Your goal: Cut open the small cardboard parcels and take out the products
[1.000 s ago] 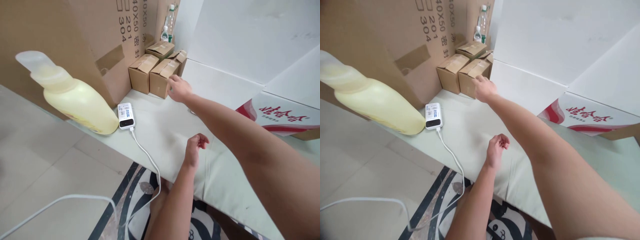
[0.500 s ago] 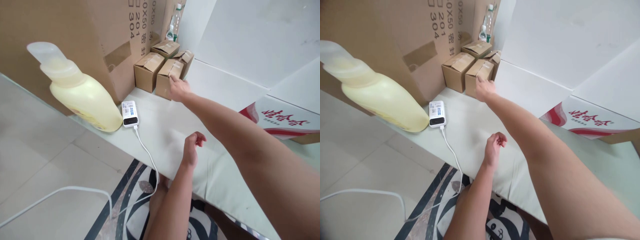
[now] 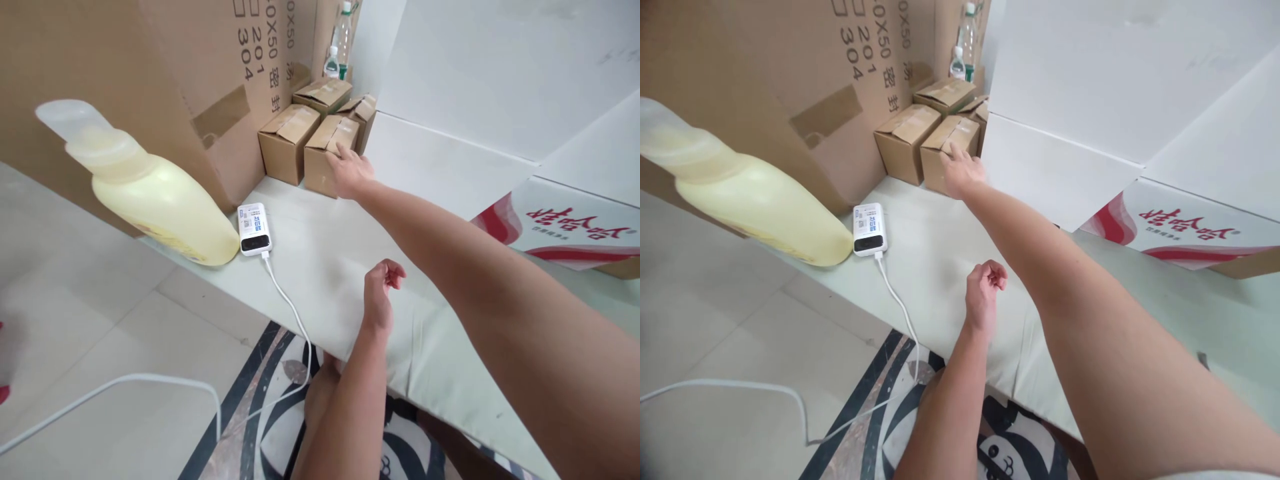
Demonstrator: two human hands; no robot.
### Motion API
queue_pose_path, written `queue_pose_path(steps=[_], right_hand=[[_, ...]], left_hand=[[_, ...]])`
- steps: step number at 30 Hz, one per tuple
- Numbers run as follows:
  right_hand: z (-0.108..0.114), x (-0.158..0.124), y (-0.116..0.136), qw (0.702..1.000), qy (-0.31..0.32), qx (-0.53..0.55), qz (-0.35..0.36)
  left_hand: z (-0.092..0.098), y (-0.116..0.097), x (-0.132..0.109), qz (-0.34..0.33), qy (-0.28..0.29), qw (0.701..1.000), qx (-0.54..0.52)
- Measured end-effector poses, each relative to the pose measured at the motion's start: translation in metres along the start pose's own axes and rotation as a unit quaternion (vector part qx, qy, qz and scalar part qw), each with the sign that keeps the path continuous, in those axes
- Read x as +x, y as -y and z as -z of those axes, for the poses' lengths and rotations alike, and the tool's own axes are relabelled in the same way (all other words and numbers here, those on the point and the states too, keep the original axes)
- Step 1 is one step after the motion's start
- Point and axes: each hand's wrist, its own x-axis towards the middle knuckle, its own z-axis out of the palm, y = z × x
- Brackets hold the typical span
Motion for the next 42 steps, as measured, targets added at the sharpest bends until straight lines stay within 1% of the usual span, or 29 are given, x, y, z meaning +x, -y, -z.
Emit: queue_pose_path(steps=[4, 7, 10, 12, 13, 15, 17, 19, 22, 25, 26, 27, 28, 29, 30, 31, 32, 33, 34, 35, 36, 37, 39, 41, 42], right_hand=[[-0.021, 0.028, 0.002, 1.0, -0.025, 0.002, 0.01], [-0.028, 0.036, 0.003, 0.999, -0.043, 0.007, 0.001], [-0.022, 0.026, 0.006, 0.999, -0.038, 0.007, 0.0], [-0.012, 0.006, 0.008, 1.0, -0.026, -0.004, 0.012], [-0.008, -0.008, 0.008, 1.0, -0.019, -0.011, 0.018], [0.0, -0.043, 0.004, 0.999, -0.015, -0.022, 0.032], [0.003, -0.084, -0.005, 0.998, -0.026, -0.022, 0.049], [0.002, -0.132, -0.02, 0.997, -0.052, -0.014, 0.062], [-0.005, -0.211, -0.049, 0.991, -0.115, -0.013, 0.073], [-0.013, -0.298, -0.081, 0.972, -0.221, -0.029, 0.074], [-0.015, -0.328, -0.092, 0.965, -0.251, -0.026, 0.069], [-0.017, -0.358, -0.102, 0.959, -0.275, -0.019, 0.06], [-0.019, -0.388, -0.112, 0.955, -0.293, -0.014, 0.045], [-0.021, -0.417, -0.121, 0.95, -0.31, -0.009, 0.023], [-0.024, -0.444, -0.129, 0.946, -0.325, -0.001, -0.015], [-0.028, -0.469, -0.137, 0.938, -0.341, 0.007, -0.063], [-0.032, -0.491, -0.145, 0.925, -0.359, 0.016, -0.12], [-0.037, -0.509, -0.152, 0.908, -0.375, 0.024, -0.183], [-0.041, -0.524, -0.16, 0.889, -0.384, 0.027, -0.247], [-0.046, -0.535, -0.168, 0.87, -0.386, 0.025, -0.307], [-0.049, -0.543, -0.177, 0.852, -0.379, 0.018, -0.361], [-0.053, -0.549, -0.187, 0.838, -0.36, 0.009, -0.41], [-0.057, -0.553, -0.206, 0.819, -0.295, 0.004, -0.492], [-0.057, -0.554, -0.222, 0.813, -0.214, 0.021, -0.541], [-0.056, -0.553, -0.227, 0.814, -0.175, 0.036, -0.552]], left_hand=[[0.007, -0.008, 0.005, -0.002, -0.004, 1.0, 0.009], [0.01, -0.016, 0.006, -0.006, -0.007, 1.0, 0.014], [0.015, -0.022, 0.004, -0.019, -0.014, 0.999, 0.025], [0.019, -0.023, 0.002, -0.042, -0.03, 0.998, 0.036], [0.021, -0.023, 0.002, -0.058, -0.046, 0.996, 0.041], [0.026, -0.023, 0.002, -0.104, -0.105, 0.987, 0.055], [0.031, -0.024, 0.003, -0.15, -0.18, 0.97, 0.067], [0.037, -0.027, 0.005, -0.182, -0.242, 0.95, 0.072], [0.044, -0.032, 0.009, -0.207, -0.301, 0.927, 0.081], [0.047, -0.035, 0.012, -0.256, -0.368, 0.885, 0.126], [0.047, -0.035, 0.012, -0.276, -0.379, 0.872, 0.143], [0.046, -0.034, 0.012, -0.291, -0.369, 0.869, 0.157], [0.044, -0.033, 0.011, -0.295, -0.331, 0.88, 0.168], [0.042, -0.031, 0.01, -0.284, -0.263, 0.905, 0.178], [0.038, -0.029, 0.008, -0.253, -0.168, 0.934, 0.189], [0.033, -0.027, 0.007, -0.204, -0.053, 0.957, 0.202], [0.027, -0.023, 0.004, -0.144, 0.066, 0.963, 0.217], [0.021, -0.02, 0.002, -0.084, 0.172, 0.953, 0.233], [0.014, -0.017, -0.001, -0.033, 0.255, 0.934, 0.248], [0.006, -0.013, -0.003, 0.004, 0.314, 0.912, 0.264], [-0.001, -0.01, -0.005, 0.027, 0.354, 0.892, 0.279], [-0.008, -0.006, -0.007, 0.041, 0.382, 0.875, 0.295], [-0.02, 0.0, -0.01, 0.047, 0.421, 0.841, 0.336], [-0.028, 0.006, -0.011, 0.031, 0.439, 0.814, 0.378], [-0.03, 0.01, -0.01, 0.021, 0.44, 0.808, 0.392]])
